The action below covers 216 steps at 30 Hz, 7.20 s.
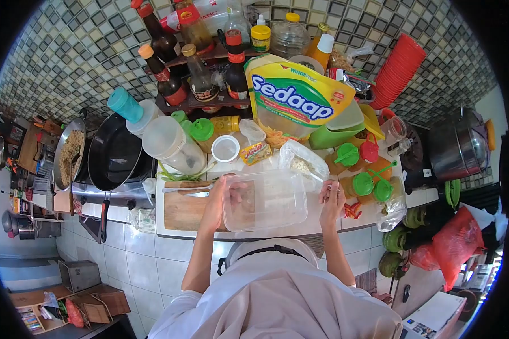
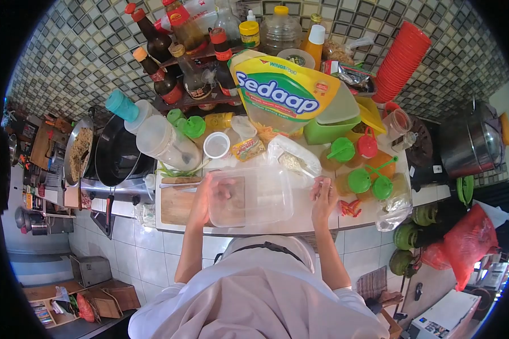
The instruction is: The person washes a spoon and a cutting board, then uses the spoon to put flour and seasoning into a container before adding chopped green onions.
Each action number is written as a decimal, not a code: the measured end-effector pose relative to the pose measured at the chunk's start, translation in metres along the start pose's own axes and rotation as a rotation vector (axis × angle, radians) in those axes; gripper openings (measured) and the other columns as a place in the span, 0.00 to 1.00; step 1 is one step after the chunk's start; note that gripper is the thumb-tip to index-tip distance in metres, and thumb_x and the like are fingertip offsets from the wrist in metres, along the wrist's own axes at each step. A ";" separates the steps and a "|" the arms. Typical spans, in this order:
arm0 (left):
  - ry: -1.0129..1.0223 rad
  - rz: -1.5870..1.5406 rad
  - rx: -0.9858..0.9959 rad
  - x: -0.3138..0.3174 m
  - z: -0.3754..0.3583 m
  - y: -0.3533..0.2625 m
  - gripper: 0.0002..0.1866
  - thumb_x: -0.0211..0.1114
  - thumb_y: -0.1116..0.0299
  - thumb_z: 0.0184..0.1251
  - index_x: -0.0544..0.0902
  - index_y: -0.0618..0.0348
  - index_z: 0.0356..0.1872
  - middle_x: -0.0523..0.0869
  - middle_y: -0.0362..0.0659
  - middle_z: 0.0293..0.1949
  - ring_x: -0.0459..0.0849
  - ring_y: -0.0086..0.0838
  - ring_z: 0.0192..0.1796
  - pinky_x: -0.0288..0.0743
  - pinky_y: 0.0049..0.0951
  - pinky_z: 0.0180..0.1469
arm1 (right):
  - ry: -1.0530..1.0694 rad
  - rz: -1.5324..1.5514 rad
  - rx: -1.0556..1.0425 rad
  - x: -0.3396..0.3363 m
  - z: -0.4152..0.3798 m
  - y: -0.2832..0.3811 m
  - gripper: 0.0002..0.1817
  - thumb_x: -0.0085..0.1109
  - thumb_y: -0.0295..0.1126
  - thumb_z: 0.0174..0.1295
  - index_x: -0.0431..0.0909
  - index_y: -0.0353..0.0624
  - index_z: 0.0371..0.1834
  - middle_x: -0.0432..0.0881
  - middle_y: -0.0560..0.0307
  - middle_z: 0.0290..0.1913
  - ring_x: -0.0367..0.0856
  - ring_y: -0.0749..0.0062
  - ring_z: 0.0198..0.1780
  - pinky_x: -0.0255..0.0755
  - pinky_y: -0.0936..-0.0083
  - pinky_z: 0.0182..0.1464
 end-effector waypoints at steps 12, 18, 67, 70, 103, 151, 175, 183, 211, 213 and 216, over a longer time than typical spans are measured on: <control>-0.102 -0.059 0.034 -0.021 -0.001 -0.013 0.25 0.41 0.48 0.70 0.72 0.59 0.50 0.81 0.44 0.40 0.75 0.21 0.29 0.70 0.20 0.29 | -0.020 0.038 -0.039 0.004 -0.003 0.008 0.18 0.40 0.41 0.70 0.73 0.39 0.31 0.67 0.66 0.21 0.61 0.86 0.17 0.51 0.88 0.19; -0.122 -0.078 0.056 -0.022 -0.003 -0.020 0.25 0.42 0.47 0.69 0.73 0.59 0.49 0.81 0.44 0.41 0.75 0.21 0.30 0.69 0.21 0.31 | 0.005 -0.076 -0.072 0.003 -0.004 0.006 0.17 0.40 0.38 0.70 0.74 0.38 0.32 0.66 0.66 0.21 0.60 0.86 0.17 0.51 0.88 0.19; -0.141 -0.061 0.025 -0.033 -0.003 -0.032 0.26 0.41 0.48 0.70 0.73 0.61 0.50 0.81 0.45 0.41 0.74 0.23 0.30 0.70 0.23 0.34 | 0.036 -0.727 -0.234 0.006 0.000 0.039 0.18 0.60 0.30 0.57 0.70 0.40 0.49 0.70 0.60 0.32 0.66 0.79 0.30 0.61 0.83 0.31; -0.119 -0.059 0.010 -0.028 0.000 -0.033 0.26 0.40 0.48 0.70 0.72 0.60 0.50 0.81 0.45 0.41 0.74 0.22 0.30 0.69 0.22 0.34 | 0.060 -0.453 -0.109 0.002 0.007 0.015 0.12 0.57 0.31 0.59 0.73 0.38 0.45 0.70 0.65 0.27 0.64 0.84 0.28 0.60 0.86 0.30; -0.077 -0.050 -0.027 -0.009 0.002 -0.019 0.23 0.44 0.48 0.68 0.72 0.59 0.48 0.80 0.46 0.41 0.75 0.25 0.31 0.70 0.25 0.34 | -0.127 0.058 -0.221 0.005 -0.032 0.089 0.16 0.41 0.40 0.69 0.73 0.39 0.34 0.67 0.65 0.23 0.58 0.86 0.23 0.51 0.86 0.25; -0.126 -0.375 0.134 -0.025 -0.009 -0.010 0.31 0.47 0.46 0.64 0.68 0.65 0.56 0.75 0.50 0.49 0.75 0.35 0.51 0.71 0.35 0.54 | 0.236 -0.863 -0.661 0.043 -0.005 0.069 0.06 0.51 0.21 0.57 0.77 0.39 0.36 0.76 0.50 0.34 0.75 0.56 0.35 0.68 0.68 0.38; -0.014 -0.489 0.109 -0.009 -0.006 -0.019 0.30 0.45 0.48 0.65 0.68 0.65 0.56 0.76 0.50 0.50 0.75 0.35 0.52 0.69 0.35 0.56 | 0.103 -0.401 -0.159 0.018 -0.014 0.021 0.14 0.43 0.32 0.67 0.74 0.34 0.28 0.74 0.59 0.25 0.66 0.81 0.25 0.60 0.82 0.28; -0.106 -0.339 0.116 -0.003 -0.005 -0.016 0.26 0.48 0.52 0.65 0.72 0.65 0.52 0.78 0.48 0.46 0.77 0.32 0.50 0.69 0.32 0.55 | 0.024 -0.135 0.047 0.014 -0.007 0.012 0.16 0.42 0.37 0.69 0.74 0.38 0.29 0.73 0.64 0.25 0.57 0.88 0.21 0.50 0.87 0.22; -0.255 -0.166 0.198 -0.001 -0.006 -0.018 0.23 0.45 0.58 0.69 0.68 0.65 0.57 0.76 0.47 0.51 0.74 0.30 0.55 0.66 0.29 0.58 | -0.024 0.075 -0.119 0.019 -0.022 0.097 0.16 0.43 0.42 0.68 0.73 0.41 0.33 0.74 0.63 0.25 0.59 0.86 0.23 0.51 0.87 0.27; -0.209 -0.172 0.221 0.001 -0.005 -0.015 0.23 0.45 0.58 0.69 0.68 0.64 0.57 0.76 0.47 0.51 0.75 0.30 0.54 0.66 0.29 0.58 | 0.009 0.067 -0.116 0.031 -0.025 0.102 0.16 0.43 0.42 0.68 0.73 0.41 0.33 0.74 0.62 0.26 0.60 0.85 0.24 0.52 0.87 0.28; -0.220 -0.167 0.197 0.007 -0.008 -0.018 0.24 0.43 0.55 0.70 0.68 0.64 0.57 0.76 0.47 0.51 0.74 0.30 0.54 0.66 0.29 0.58 | 0.099 -0.036 -0.140 0.052 -0.035 0.104 0.18 0.41 0.40 0.68 0.74 0.38 0.30 0.77 0.59 0.27 0.62 0.84 0.25 0.55 0.85 0.28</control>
Point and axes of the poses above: each hand's wrist, its own z-axis towards the middle knuckle, its own x-axis out of the palm, y = z × x, the point moved 4 cm from there along z, towards the middle knuckle
